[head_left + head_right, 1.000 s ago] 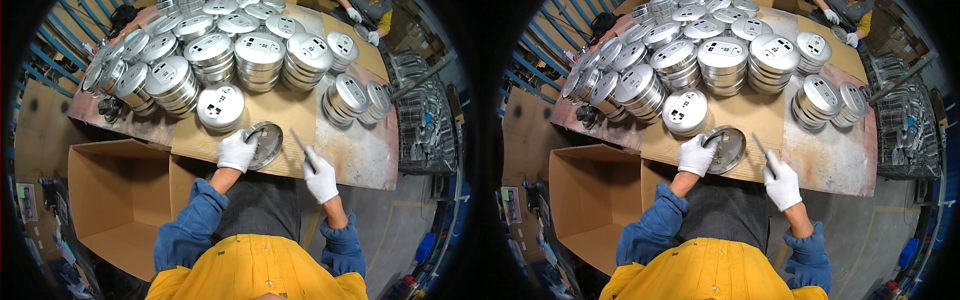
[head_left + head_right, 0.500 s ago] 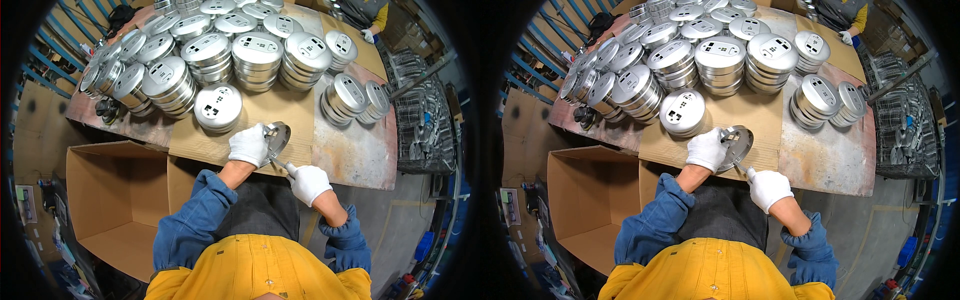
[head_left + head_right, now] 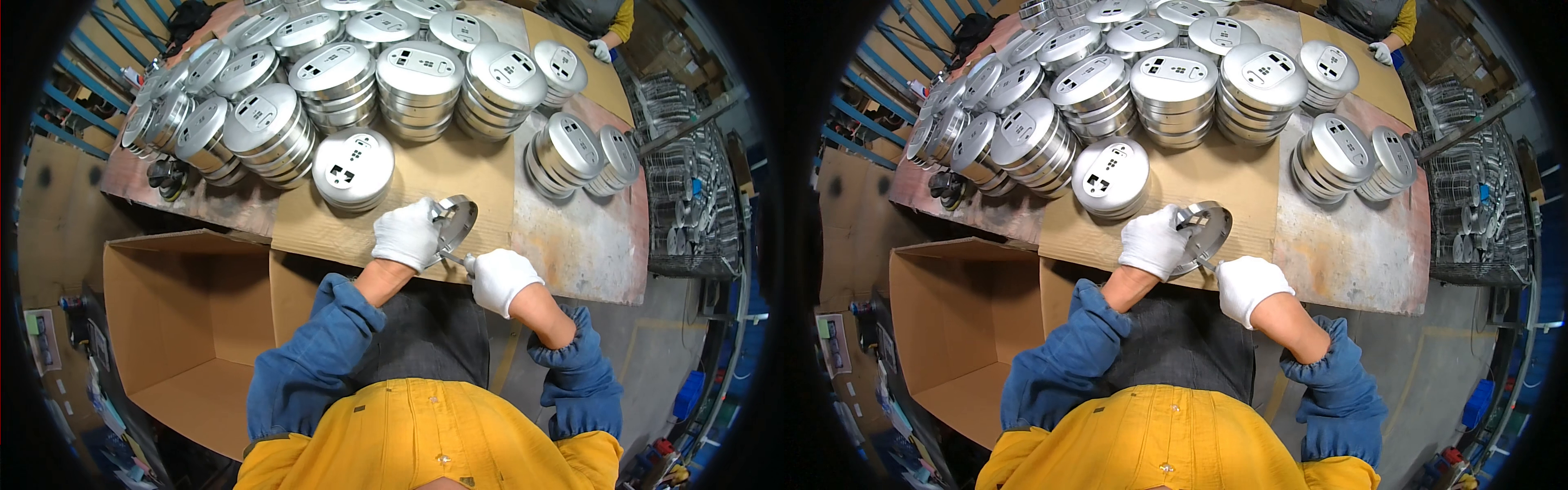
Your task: The person deburrs the edges of circular metal casings by hand using a deburring tool, working on an assembly line.
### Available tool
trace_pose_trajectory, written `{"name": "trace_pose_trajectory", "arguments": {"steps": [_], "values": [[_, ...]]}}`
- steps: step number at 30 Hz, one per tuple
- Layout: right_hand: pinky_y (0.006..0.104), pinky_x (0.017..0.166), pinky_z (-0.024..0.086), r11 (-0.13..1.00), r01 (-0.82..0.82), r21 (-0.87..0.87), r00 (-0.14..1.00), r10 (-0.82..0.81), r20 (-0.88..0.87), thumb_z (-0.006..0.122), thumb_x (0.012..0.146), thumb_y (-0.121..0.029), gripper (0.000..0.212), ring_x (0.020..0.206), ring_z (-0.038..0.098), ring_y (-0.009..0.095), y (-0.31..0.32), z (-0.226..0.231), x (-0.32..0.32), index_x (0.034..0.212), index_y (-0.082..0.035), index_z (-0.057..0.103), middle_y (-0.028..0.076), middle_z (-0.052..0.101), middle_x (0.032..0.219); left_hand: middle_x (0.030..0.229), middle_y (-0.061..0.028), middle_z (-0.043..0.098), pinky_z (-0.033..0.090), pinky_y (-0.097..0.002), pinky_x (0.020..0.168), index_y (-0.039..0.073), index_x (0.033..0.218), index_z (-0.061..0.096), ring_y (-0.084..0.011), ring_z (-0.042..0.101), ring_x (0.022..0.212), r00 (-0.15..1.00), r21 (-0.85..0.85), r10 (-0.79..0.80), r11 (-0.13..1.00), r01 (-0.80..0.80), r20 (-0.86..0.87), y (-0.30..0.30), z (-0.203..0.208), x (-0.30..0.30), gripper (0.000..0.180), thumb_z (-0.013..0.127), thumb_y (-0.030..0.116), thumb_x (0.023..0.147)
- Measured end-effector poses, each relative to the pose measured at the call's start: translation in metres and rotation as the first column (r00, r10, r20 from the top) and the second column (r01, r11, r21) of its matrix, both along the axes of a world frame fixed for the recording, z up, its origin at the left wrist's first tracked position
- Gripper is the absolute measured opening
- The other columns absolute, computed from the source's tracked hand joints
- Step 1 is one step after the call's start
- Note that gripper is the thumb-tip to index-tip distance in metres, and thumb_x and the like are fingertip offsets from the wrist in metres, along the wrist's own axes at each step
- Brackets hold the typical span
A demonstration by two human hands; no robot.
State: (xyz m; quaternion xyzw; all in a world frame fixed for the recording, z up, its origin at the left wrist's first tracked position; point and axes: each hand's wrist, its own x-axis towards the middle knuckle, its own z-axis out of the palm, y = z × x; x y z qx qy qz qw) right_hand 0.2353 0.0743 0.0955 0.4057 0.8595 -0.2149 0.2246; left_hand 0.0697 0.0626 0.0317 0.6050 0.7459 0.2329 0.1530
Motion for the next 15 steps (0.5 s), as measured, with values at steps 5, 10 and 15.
{"name": "trace_pose_trajectory", "arguments": {"steps": [5, 10, 15], "values": [[0.0461, 0.062, 0.051, 0.993, 0.063, 0.098, 0.992, -0.052, -0.114, 0.048, 0.085, -0.015, 0.033, 0.068, 0.064, 0.038, -0.022, -0.027, 0.018, 0.113, -0.002, 0.059, 0.020, 0.064, 0.071, 0.074, -0.0160, 0.066, 0.052, -0.0406, 0.067, 0.009, 0.089, 0.067, -0.0346, 0.065, 0.072, 0.992, -0.105, 0.100, 0.990, -0.091, 0.080, 0.006, -0.003, -0.010, 0.036, 0.075, 0.038, 0.069], [0.0459, 0.055, 0.050, 0.966, 0.158, 0.207, 0.973, -0.117, -0.198, 0.049, 0.084, -0.014, 0.054, 0.061, 0.063, 0.035, -0.060, -0.085, 0.037, 0.137, -0.014, 0.043, 0.019, 0.060, 0.072, 0.075, -0.0158, 0.067, 0.052, -0.0405, 0.069, 0.009, 0.091, 0.068, -0.0346, 0.065, 0.073, 0.984, -0.110, 0.162, 0.982, -0.154, 0.069, 0.004, -0.006, -0.014, 0.033, 0.073, 0.034, 0.070], [0.0458, 0.055, 0.049, 0.918, 0.282, 0.280, 0.888, -0.139, -0.438, 0.056, 0.087, -0.023, 0.048, 0.058, 0.061, 0.035, -0.066, -0.117, 0.048, 0.133, -0.020, 0.047, 0.016, 0.059, 0.069, 0.076, -0.0157, 0.067, 0.052, -0.0411, 0.069, 0.010, 0.092, 0.067, -0.0345, 0.065, 0.074, 0.976, -0.063, 0.187, 0.981, -0.181, 0.111, -0.005, -0.008, -0.013, 0.032, 0.073, 0.033, 0.071]]}}
